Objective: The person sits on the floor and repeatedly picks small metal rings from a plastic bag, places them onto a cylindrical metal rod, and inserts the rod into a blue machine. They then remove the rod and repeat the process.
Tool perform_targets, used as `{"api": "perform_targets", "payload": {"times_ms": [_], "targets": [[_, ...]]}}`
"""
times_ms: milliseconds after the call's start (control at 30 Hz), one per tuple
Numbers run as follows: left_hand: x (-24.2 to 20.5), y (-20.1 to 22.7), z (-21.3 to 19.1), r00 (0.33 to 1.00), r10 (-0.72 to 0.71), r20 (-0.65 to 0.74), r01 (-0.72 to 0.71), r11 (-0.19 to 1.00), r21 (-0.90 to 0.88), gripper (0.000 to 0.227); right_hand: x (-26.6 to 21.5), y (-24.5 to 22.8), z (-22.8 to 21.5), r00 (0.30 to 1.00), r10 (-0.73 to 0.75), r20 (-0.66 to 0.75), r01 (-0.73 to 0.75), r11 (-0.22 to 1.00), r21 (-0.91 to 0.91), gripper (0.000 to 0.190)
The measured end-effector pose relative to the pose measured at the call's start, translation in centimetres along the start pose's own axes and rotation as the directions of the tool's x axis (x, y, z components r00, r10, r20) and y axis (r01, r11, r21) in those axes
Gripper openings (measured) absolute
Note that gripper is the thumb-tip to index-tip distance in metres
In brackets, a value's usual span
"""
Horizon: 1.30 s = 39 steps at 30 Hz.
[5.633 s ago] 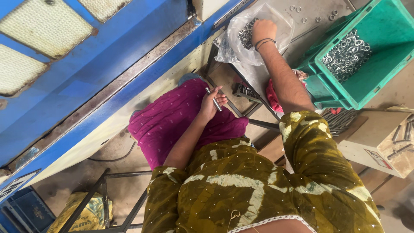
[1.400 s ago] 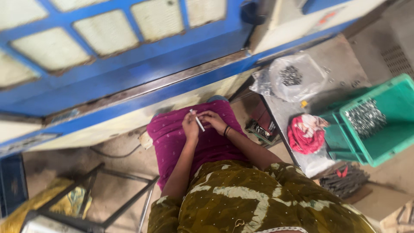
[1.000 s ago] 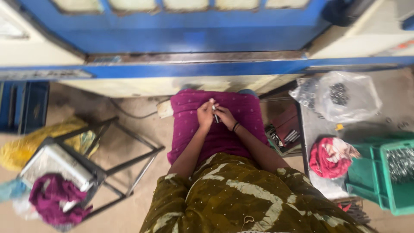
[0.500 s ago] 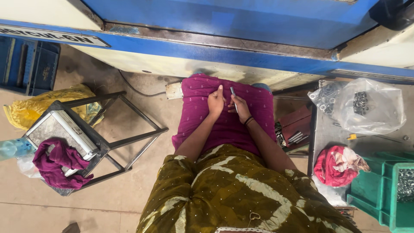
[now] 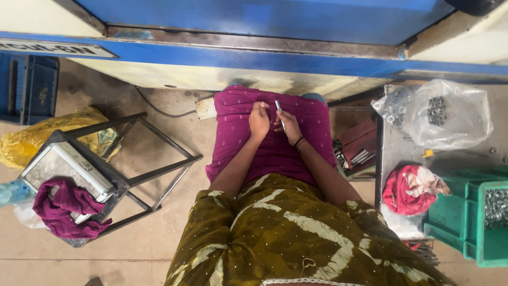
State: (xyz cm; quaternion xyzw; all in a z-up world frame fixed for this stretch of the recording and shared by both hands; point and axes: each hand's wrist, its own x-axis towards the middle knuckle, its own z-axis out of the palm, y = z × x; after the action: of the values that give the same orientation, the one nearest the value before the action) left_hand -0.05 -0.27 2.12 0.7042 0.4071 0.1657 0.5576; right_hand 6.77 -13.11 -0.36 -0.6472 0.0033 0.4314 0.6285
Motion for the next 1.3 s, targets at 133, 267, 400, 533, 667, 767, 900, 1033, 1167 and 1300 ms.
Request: {"api": "perform_targets", "payload": {"times_ms": [133, 267, 400, 533, 667, 767, 900, 1033, 1167, 1300], "targets": [[-0.5, -0.2, 0.1, 0.974, 0.225, 0.014, -0.223, 0.972, -0.073, 0.011, -0.6, -0.5, 0.3, 1.0, -0.005, -0.016, 0.005, 1.0, 0.002, 0.032], [-0.3, 0.3, 0.2, 0.978, -0.062, 0.197, 0.105, 0.971, -0.214, 0.02, -0.7, -0.9, 0.1, 0.999, -0.033, -0.026, 0.033, 0.999, 0.023, 0.029], [-0.5, 0.2, 0.0, 0.999, 0.015, 0.033, -0.012, 0.996, -0.087, 0.009, -0.6, -0.6, -0.2, 0.998, -0.04, -0.047, 0.042, 0.997, 0.061, 0.034], [-0.3, -0.6, 0.1, 0.987, 0.155, 0.032, -0.153, 0.987, -0.057, 0.011, -0.4, -0.4, -0.3, 0.998, -0.027, -0.053, 0.031, 0.997, 0.074, 0.034], [-0.2, -1.8, 0.7, 0.969, -0.126, 0.212, 0.137, 0.99, -0.04, 0.025, -0.4, -0.1, -0.1, 0.998, -0.036, -0.046, 0.037, 0.999, 0.021, 0.032], [0.0, -2.5, 0.9, 0.992, 0.051, 0.117, -0.045, 0.998, -0.051, 0.018, -0.3, -0.3, 0.0, 0.998, -0.038, -0.053, 0.039, 0.999, 0.013, 0.033], [0.1, -3.1, 1.2, 0.981, 0.135, 0.137, -0.111, 0.979, -0.17, 0.023, -0.8, -0.8, 0.1, 0.998, -0.024, -0.062, 0.025, 1.0, 0.018, 0.032], [0.7, -3.1, 1.4, 0.968, 0.027, 0.249, 0.064, 0.935, -0.348, 0.012, -1.5, -1.7, 0.4, 0.995, -0.078, -0.061, 0.072, 0.994, -0.085, 0.035], [0.9, -3.2, 1.3, 0.935, -0.09, 0.343, 0.23, 0.889, -0.395, 0.019, -1.6, -2.0, 0.7, 0.991, -0.116, -0.065, 0.1, 0.972, -0.211, 0.037], [0.8, -3.5, 1.2, 0.92, -0.128, 0.37, 0.266, 0.898, -0.351, 0.029, -1.5, -1.6, 0.8, 0.984, -0.179, -0.013, 0.173, 0.963, -0.205, 0.038]]}}
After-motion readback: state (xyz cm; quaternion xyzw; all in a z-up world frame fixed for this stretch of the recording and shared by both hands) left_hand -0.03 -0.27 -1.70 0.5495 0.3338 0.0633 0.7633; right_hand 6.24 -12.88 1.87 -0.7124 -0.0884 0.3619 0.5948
